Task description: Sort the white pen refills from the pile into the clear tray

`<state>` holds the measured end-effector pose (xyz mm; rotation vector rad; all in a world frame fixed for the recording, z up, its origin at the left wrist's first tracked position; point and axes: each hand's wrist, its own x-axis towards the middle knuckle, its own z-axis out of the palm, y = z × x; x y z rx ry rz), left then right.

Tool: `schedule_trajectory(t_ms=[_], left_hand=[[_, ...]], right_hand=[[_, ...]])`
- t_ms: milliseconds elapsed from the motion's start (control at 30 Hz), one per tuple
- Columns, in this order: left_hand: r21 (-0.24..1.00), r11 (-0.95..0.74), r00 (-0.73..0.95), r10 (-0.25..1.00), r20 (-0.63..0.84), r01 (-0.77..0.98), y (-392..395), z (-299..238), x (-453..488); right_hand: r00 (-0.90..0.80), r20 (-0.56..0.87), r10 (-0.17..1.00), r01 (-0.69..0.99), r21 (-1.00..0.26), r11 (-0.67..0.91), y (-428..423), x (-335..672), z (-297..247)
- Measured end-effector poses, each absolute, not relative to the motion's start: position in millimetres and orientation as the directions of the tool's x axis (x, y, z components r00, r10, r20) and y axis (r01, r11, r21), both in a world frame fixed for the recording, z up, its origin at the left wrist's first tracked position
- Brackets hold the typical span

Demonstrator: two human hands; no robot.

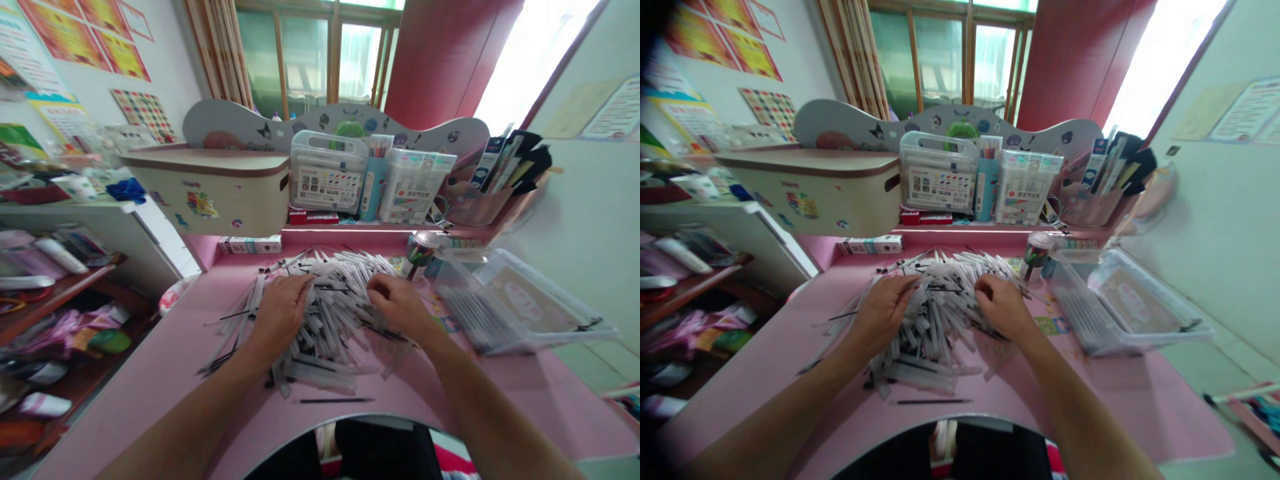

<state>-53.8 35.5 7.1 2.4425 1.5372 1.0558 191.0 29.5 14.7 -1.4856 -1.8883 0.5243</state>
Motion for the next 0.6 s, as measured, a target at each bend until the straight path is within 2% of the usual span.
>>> schedule_trajectory(t_ms=[100,167,233,600], left_hand=[[0.365,-0.488,0.269,0.818,0.509,0.793,37,5,-55],[0.359,-0.483,0.264,0.817,0.512,0.798,38,4,-55],[0.366,-0.479,0.253,0.817,0.519,0.798,38,3,-55],[0.346,-0.499,0.270,0.801,0.535,0.795,37,5,-55]], right_hand=[[-0.032,0.224,0.974,0.373,-0.902,0.220,38,207,19],[0.030,0.196,0.980,0.190,-0.964,0.186,41,212,20],[0.071,0.176,0.982,0.091,-0.981,0.169,41,216,20],[0.048,0.170,0.984,0.139,-0.977,0.162,42,222,19]])
